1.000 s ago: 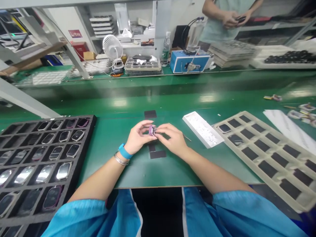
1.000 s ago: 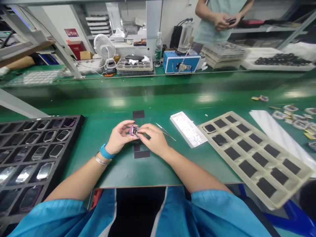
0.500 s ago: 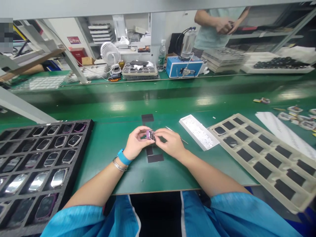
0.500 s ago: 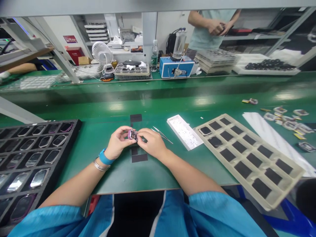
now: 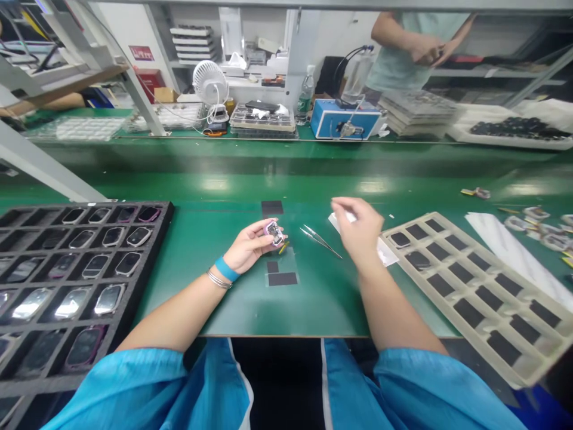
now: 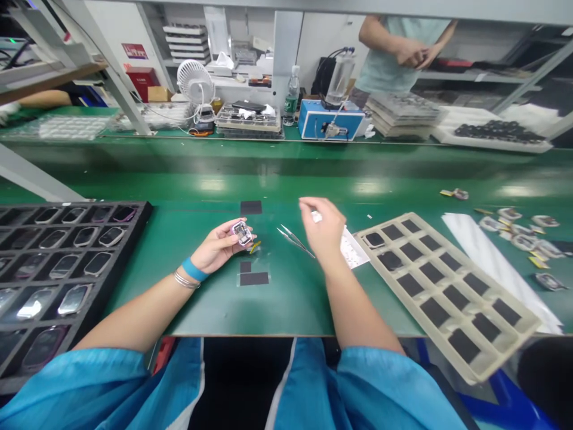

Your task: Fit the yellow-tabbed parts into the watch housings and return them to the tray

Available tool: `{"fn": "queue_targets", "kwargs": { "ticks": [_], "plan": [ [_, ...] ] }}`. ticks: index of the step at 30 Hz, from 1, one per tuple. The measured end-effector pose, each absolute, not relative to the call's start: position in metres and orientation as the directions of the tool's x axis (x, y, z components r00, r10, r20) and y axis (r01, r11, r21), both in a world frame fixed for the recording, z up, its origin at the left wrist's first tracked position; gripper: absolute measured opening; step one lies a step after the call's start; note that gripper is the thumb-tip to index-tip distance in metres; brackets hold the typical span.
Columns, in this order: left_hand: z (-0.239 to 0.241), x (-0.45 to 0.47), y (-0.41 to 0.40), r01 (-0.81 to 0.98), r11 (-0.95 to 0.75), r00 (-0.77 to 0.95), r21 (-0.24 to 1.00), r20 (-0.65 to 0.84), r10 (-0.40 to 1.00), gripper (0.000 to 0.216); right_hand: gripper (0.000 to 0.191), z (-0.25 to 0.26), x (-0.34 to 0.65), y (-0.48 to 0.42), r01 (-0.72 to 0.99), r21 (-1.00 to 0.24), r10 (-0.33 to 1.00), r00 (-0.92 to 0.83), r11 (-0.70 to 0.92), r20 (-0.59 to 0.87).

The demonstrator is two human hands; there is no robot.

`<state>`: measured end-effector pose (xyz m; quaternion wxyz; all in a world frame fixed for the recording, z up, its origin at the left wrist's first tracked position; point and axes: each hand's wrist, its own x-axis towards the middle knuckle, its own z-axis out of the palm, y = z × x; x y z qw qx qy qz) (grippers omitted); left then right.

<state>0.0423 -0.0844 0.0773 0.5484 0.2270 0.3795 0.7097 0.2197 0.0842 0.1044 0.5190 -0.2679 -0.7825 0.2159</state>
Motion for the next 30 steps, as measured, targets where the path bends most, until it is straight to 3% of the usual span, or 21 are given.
{"fn": "queue_targets", "kwargs": {
  "ticks": [3,8,15,26,30],
  "plan": [
    [0.078,0.043,-0.084,-0.613,-0.099,-0.27,0.784,-0.09,0.959,0.051,0.009,0.1,0.202,0.04,-0.024,-0.741,0.631,-0.505,0.671,0.588],
    [0.078,0.045,-0.083,-0.597,-0.11,-0.277,0.794,-0.076,0.958,0.053,0.004,0.089,0.193,0.011,-0.114,-0.805,0.596,-0.614,0.582,0.518],
    [0.074,0.046,-0.083,-0.565,-0.125,-0.277,0.816,-0.045,0.96,0.051,0.01,0.088,0.193,0.014,-0.127,-0.718,0.534,-0.583,0.685,0.612],
    [0.071,0.046,-0.083,-0.509,-0.133,-0.281,0.85,-0.018,0.96,0.055,0.009,0.086,0.194,0.013,-0.144,-0.75,0.558,-0.582,0.646,0.592],
    [0.071,0.05,-0.083,-0.53,-0.128,-0.299,0.838,-0.043,0.953,0.053,0.01,0.085,0.194,0.015,-0.097,-0.657,0.499,-0.57,0.748,0.653]
  ]
}}
